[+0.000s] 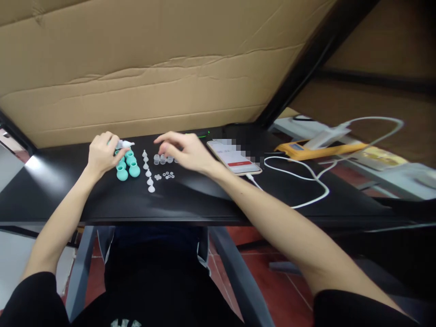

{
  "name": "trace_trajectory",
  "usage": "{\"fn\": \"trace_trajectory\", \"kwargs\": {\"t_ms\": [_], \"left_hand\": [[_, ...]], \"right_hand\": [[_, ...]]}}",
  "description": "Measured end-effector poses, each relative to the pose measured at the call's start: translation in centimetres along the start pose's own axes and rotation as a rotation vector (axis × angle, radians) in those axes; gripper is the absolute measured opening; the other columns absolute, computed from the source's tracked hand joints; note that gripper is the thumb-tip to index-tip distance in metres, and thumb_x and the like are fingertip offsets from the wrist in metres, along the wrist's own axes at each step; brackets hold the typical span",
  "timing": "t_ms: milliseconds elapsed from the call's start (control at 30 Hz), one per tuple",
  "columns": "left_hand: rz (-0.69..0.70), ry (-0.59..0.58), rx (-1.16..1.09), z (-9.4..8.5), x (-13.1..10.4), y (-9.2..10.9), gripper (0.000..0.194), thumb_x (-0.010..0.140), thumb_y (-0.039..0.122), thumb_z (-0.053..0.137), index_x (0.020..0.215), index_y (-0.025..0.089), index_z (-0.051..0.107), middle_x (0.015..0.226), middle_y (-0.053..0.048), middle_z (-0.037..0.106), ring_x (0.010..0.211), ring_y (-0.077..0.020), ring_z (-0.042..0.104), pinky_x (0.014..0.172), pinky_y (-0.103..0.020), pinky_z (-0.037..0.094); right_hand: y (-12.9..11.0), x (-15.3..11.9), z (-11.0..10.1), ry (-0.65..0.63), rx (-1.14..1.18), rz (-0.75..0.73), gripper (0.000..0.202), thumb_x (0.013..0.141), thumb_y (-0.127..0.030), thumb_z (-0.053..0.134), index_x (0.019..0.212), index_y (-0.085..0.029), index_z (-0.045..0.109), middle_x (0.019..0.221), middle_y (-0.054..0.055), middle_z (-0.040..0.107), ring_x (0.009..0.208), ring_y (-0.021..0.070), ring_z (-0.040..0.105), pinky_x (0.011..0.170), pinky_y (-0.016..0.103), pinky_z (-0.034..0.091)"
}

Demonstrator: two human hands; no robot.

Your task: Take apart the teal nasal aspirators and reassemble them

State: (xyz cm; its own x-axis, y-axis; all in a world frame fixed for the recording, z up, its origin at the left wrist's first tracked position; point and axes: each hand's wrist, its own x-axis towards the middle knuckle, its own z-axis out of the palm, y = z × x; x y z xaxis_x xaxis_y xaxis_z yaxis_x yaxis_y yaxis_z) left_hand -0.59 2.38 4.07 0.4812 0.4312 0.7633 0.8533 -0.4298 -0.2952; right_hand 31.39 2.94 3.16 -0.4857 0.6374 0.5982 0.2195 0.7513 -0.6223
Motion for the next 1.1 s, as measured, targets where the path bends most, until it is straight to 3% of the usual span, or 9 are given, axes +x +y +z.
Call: {"fn": "trace_trajectory", "kwargs": {"t_ms": [100, 167, 300, 467, 567, 833, 900, 1000, 1100], "left_hand": [[0.332, 0.025, 0.123, -1.3, 1.2, 2.5, 0.043, 0.108, 0.059, 0.057, 0.088, 0.022, 0.064, 0.084, -0.007, 0.066, 0.073, -0.022, 0.059, 0.067, -0.038, 0.039], [0.515, 0.04, 0.138, -2.0, 2.0, 3.7, 0.043, 0.109, 0.057, 0.057, 0.085, 0.022, 0.063, 0.079, -0.005, 0.064, 0.068, -0.0202, 0.056, 0.064, -0.037, 0.036], [0.645, 0.089, 0.11, -2.5, 2.9, 4.7, 0.048, 0.111, 0.055, 0.056, 0.077, 0.021, 0.059, 0.074, -0.002, 0.063, 0.063, -0.0164, 0.053, 0.06, -0.035, 0.035], [0.488, 0.178, -0.187, -2.7, 2.2, 5.2, 0.052, 0.115, 0.058, 0.043, 0.084, 0.02, 0.06, 0.082, -0.005, 0.07, 0.066, -0.0148, 0.062, 0.062, -0.03, 0.045], [0.525, 0.139, -0.212, -3.4, 1.4, 5.7, 0.05, 0.115, 0.058, 0.044, 0.088, 0.02, 0.062, 0.082, -0.005, 0.072, 0.066, -0.0152, 0.063, 0.061, -0.03, 0.047], [0.577, 0.182, -0.154, -4.9, 1.5, 5.9, 0.034, 0.114, 0.049, 0.052, 0.103, 0.019, 0.063, 0.075, -0.002, 0.07, 0.063, -0.0166, 0.063, 0.061, -0.033, 0.047], [0.497, 0.175, -0.256, -4.8, 1.3, 6.2, 0.034, 0.116, 0.049, 0.048, 0.102, 0.02, 0.059, 0.074, -0.001, 0.071, 0.064, -0.0154, 0.065, 0.065, -0.031, 0.051], [0.232, 0.088, -0.57, -4.7, 0.9, 7.2, 0.029, 0.117, 0.046, 0.047, 0.105, 0.021, 0.056, 0.079, 0.0, 0.073, 0.067, -0.0126, 0.069, 0.069, -0.027, 0.055], [0.047, -0.004, -0.734, -4.8, 0.9, 8.7, 0.02, 0.116, 0.04, 0.052, 0.113, 0.02, 0.055, 0.083, 0.001, 0.073, 0.063, -0.009, 0.066, 0.063, -0.021, 0.052]], "right_hand": [[-1.3, -0.7, 2.3, -0.135, 0.182, -0.019, 0.046, 0.103, -0.063, 0.059, 0.115, -0.02, 0.071, 0.085, 0.004, 0.081, 0.069, 0.0178, 0.072, 0.07, 0.031, 0.057], [-1.7, -1.1, 3.1, -0.162, 0.241, 0.019, 0.042, 0.102, -0.063, 0.063, 0.101, -0.021, 0.069, 0.08, 0.003, 0.079, 0.066, 0.0169, 0.071, 0.067, 0.029, 0.056], [-1.8, -1.5, 3.4, -0.152, 0.375, 0.062, 0.036, 0.102, -0.054, 0.068, 0.089, -0.02, 0.069, 0.069, 0.0, 0.073, 0.059, 0.0141, 0.066, 0.062, 0.027, 0.053], [-2.2, -1.7, 3.5, -0.223, 0.752, 0.054, 0.033, 0.099, -0.051, 0.077, 0.099, -0.019, 0.074, 0.075, 0.0, 0.072, 0.062, 0.0123, 0.066, 0.059, 0.025, 0.055], [-2.7, -2.1, 3.5, -0.28, 0.888, 0.056, 0.03, 0.097, -0.047, 0.083, 0.103, -0.019, 0.075, 0.083, 0.002, 0.075, 0.064, 0.0115, 0.067, 0.061, 0.025, 0.058], [-3.0, -2.7, 3.1, -0.197, 0.883, 0.039, 0.025, 0.104, -0.042, 0.076, 0.118, -0.022, 0.073, 0.09, 0.002, 0.076, 0.078, 0.0133, 0.074, 0.073, 0.028, 0.063], [-2.9, -2.6, 2.9, -0.171, 0.815, 0.058, 0.025, 0.103, -0.044, 0.076, 0.113, -0.021, 0.071, 0.089, 0.002, 0.075, 0.079, 0.0142, 0.074, 0.075, 0.029, 0.062], [-2.5, -2.4, 2.6, -0.158, 0.746, 0.083, 0.025, 0.104, -0.043, 0.075, 0.106, -0.022, 0.062, 0.085, 0.001, 0.074, 0.077, 0.0143, 0.072, 0.072, 0.028, 0.058], [-2.1, -2.2, 2.3, -0.151, 0.663, 0.066, 0.027, 0.104, -0.044, 0.072, 0.1, -0.024, 0.054, 0.084, 0.0, 0.074, 0.074, 0.0144, 0.069, 0.069, 0.028, 0.053]]}}
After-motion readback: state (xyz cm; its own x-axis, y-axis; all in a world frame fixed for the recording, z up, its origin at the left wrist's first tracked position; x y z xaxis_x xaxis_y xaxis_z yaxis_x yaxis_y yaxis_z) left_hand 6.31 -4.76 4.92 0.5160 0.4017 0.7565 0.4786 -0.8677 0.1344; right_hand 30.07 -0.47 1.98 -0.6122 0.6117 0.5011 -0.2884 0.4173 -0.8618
